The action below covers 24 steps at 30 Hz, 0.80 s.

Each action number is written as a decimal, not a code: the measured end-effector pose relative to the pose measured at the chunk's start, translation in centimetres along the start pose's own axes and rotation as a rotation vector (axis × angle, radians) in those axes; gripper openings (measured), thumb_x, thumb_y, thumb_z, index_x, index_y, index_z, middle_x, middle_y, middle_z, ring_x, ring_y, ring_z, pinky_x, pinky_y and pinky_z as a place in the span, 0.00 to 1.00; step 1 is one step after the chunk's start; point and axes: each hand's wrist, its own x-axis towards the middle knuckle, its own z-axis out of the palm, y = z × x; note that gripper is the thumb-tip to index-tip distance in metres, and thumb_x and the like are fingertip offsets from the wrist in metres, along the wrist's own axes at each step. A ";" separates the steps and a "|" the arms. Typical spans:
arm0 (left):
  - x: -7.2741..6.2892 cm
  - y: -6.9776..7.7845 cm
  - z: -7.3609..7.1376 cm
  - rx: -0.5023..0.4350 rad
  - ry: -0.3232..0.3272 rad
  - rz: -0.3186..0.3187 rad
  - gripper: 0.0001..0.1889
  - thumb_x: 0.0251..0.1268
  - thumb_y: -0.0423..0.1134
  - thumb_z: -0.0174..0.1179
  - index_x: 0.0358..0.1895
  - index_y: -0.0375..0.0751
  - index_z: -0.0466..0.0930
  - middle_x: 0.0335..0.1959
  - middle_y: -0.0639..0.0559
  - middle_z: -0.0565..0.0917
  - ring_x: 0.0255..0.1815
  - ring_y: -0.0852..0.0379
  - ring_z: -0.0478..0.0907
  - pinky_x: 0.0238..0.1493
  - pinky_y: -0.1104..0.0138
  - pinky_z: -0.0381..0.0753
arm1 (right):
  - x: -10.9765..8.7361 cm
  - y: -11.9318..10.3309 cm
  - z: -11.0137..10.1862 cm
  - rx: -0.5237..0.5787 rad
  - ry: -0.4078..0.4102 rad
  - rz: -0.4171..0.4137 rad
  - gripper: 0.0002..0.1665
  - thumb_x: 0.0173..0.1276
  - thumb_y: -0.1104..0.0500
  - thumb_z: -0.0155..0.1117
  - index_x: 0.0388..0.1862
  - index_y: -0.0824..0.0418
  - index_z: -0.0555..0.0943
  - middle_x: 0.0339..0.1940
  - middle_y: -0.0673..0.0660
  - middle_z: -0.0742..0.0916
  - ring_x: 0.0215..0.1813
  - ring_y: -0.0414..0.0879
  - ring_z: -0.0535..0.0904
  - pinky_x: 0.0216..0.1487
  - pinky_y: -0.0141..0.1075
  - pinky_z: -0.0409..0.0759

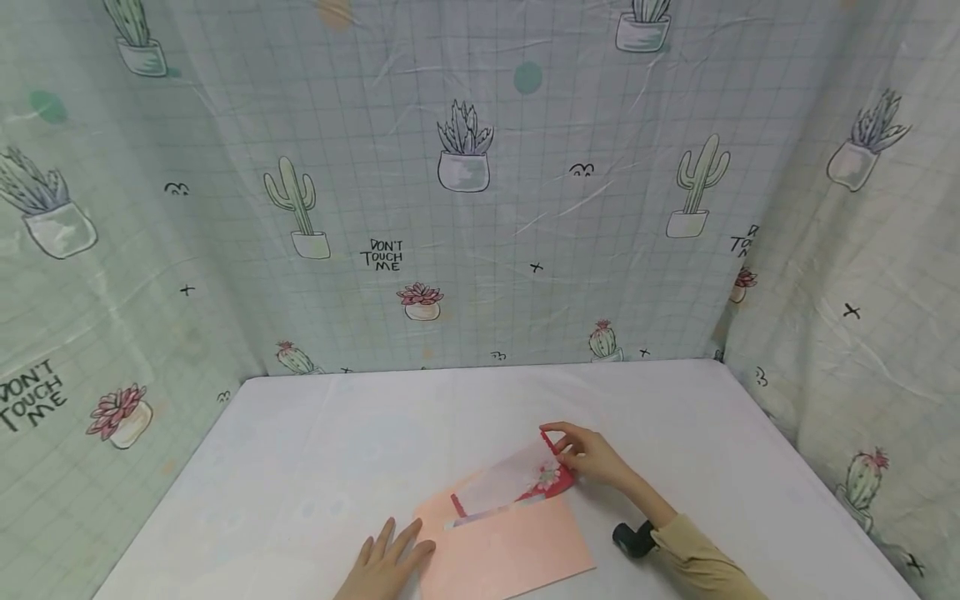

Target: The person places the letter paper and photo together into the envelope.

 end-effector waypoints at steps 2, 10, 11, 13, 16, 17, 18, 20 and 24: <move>0.0 0.0 -0.2 -0.028 -0.034 -0.009 0.45 0.47 0.76 0.35 0.59 0.43 0.62 0.61 0.39 0.65 0.57 0.28 0.62 0.46 0.36 0.67 | 0.1 0.3 0.1 -0.002 -0.006 -0.009 0.26 0.59 0.67 0.58 0.58 0.56 0.70 0.35 0.57 0.81 0.28 0.40 0.73 0.21 0.28 0.73; 0.3 0.0 -0.8 -0.056 -0.143 -0.041 0.47 0.42 0.73 0.49 0.61 0.40 0.62 0.63 0.38 0.63 0.60 0.26 0.58 0.49 0.35 0.64 | 0.5 -0.1 0.5 -0.003 -0.027 -0.025 0.24 0.58 0.68 0.57 0.56 0.58 0.71 0.34 0.57 0.82 0.27 0.39 0.74 0.20 0.29 0.74; 0.3 0.0 -0.8 -0.052 -0.140 -0.039 0.47 0.42 0.73 0.49 0.61 0.40 0.62 0.63 0.38 0.63 0.60 0.26 0.59 0.49 0.35 0.65 | 0.6 -0.2 0.6 -0.004 -0.028 -0.024 0.24 0.58 0.67 0.57 0.55 0.58 0.71 0.34 0.57 0.82 0.27 0.39 0.74 0.19 0.29 0.75; 0.3 -0.1 -0.8 -0.056 -0.135 -0.033 0.47 0.42 0.73 0.48 0.61 0.39 0.62 0.63 0.38 0.63 0.60 0.26 0.58 0.48 0.35 0.64 | 0.8 -0.4 0.7 0.005 -0.032 -0.020 0.22 0.59 0.68 0.57 0.54 0.59 0.72 0.33 0.57 0.82 0.27 0.39 0.74 0.19 0.30 0.75; 0.3 -0.1 -0.8 -0.066 -0.124 -0.024 0.47 0.42 0.73 0.48 0.60 0.39 0.62 0.63 0.37 0.63 0.60 0.25 0.58 0.48 0.34 0.64 | 1.0 -0.7 1.0 0.027 -0.029 -0.011 0.19 0.60 0.66 0.57 0.52 0.60 0.73 0.32 0.57 0.82 0.25 0.40 0.75 0.19 0.29 0.76; 0.3 -0.1 -0.8 -0.072 -0.120 -0.021 0.47 0.42 0.73 0.47 0.60 0.38 0.62 0.63 0.37 0.63 0.60 0.25 0.58 0.48 0.34 0.63 | 1.1 -0.7 1.1 0.039 -0.025 -0.011 0.18 0.60 0.65 0.58 0.51 0.60 0.73 0.31 0.57 0.82 0.25 0.40 0.75 0.19 0.30 0.76; 0.3 -0.1 -0.9 -0.083 -0.121 -0.022 0.47 0.43 0.73 0.47 0.60 0.38 0.63 0.63 0.36 0.63 0.60 0.24 0.58 0.48 0.33 0.63 | 1.2 -0.8 1.1 0.048 -0.019 -0.009 0.17 0.60 0.64 0.58 0.50 0.61 0.73 0.31 0.58 0.82 0.25 0.41 0.75 0.19 0.30 0.77; 0.4 -0.1 -1.0 -0.102 -0.123 -0.021 0.47 0.44 0.73 0.47 0.60 0.37 0.63 0.63 0.36 0.63 0.60 0.24 0.57 0.47 0.32 0.62 | 1.4 -0.9 1.3 0.066 -0.003 -0.014 0.14 0.61 0.64 0.58 0.47 0.62 0.74 0.30 0.59 0.83 0.24 0.42 0.76 0.20 0.30 0.77; 0.4 0.0 -1.1 -0.125 -0.139 -0.033 0.46 0.44 0.72 0.48 0.60 0.37 0.63 0.63 0.35 0.63 0.60 0.24 0.56 0.48 0.32 0.61 | 1.5 -1.9 1.7 0.086 0.009 -0.047 0.11 0.60 0.68 0.58 0.42 0.66 0.74 0.32 0.65 0.83 0.25 0.49 0.78 0.21 0.32 0.77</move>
